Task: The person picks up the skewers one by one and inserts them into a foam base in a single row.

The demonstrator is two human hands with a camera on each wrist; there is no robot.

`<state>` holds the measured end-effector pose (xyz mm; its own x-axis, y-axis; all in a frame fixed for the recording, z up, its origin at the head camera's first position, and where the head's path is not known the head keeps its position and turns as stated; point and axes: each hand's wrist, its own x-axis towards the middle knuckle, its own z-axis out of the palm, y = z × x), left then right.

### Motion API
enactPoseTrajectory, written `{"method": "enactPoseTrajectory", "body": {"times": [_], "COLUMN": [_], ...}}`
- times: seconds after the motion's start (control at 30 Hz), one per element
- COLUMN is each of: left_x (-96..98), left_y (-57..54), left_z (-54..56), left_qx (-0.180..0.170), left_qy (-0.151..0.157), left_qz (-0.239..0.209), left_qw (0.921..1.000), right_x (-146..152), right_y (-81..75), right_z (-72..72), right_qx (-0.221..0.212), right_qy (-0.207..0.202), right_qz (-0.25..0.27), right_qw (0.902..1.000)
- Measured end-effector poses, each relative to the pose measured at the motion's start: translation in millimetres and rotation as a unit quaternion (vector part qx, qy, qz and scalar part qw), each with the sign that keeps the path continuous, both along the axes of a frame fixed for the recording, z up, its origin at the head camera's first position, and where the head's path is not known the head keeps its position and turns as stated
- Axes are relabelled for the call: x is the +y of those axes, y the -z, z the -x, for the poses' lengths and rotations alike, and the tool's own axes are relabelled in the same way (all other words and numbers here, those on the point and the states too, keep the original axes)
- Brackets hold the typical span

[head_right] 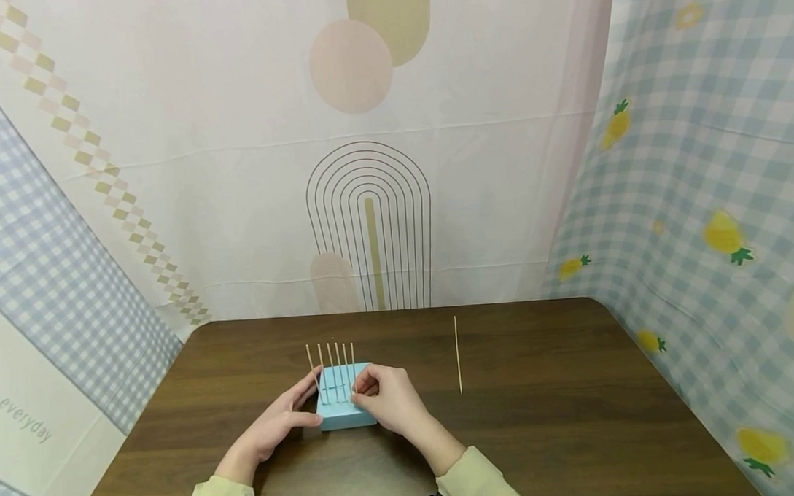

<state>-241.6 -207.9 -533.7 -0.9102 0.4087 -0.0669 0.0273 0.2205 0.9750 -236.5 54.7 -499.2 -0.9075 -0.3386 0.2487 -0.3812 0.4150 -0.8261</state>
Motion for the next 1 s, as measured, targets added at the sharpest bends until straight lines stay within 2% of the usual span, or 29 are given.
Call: {"method": "enactPoseTrajectory", "body": {"times": [1.0], "left_x": [0.4], "left_y": [1.0], "left_z": [0.4], "left_qx": [0.002], "left_qy": [0.002], "left_qz": [-0.003], "left_qw": [1.0000], "right_x": [0.9], "right_y": [-1.8], "right_z": [1.5], "right_qx": [-0.015], "right_qy": [-0.010], "right_qz": [0.007], "right_qw": [0.9998]}}
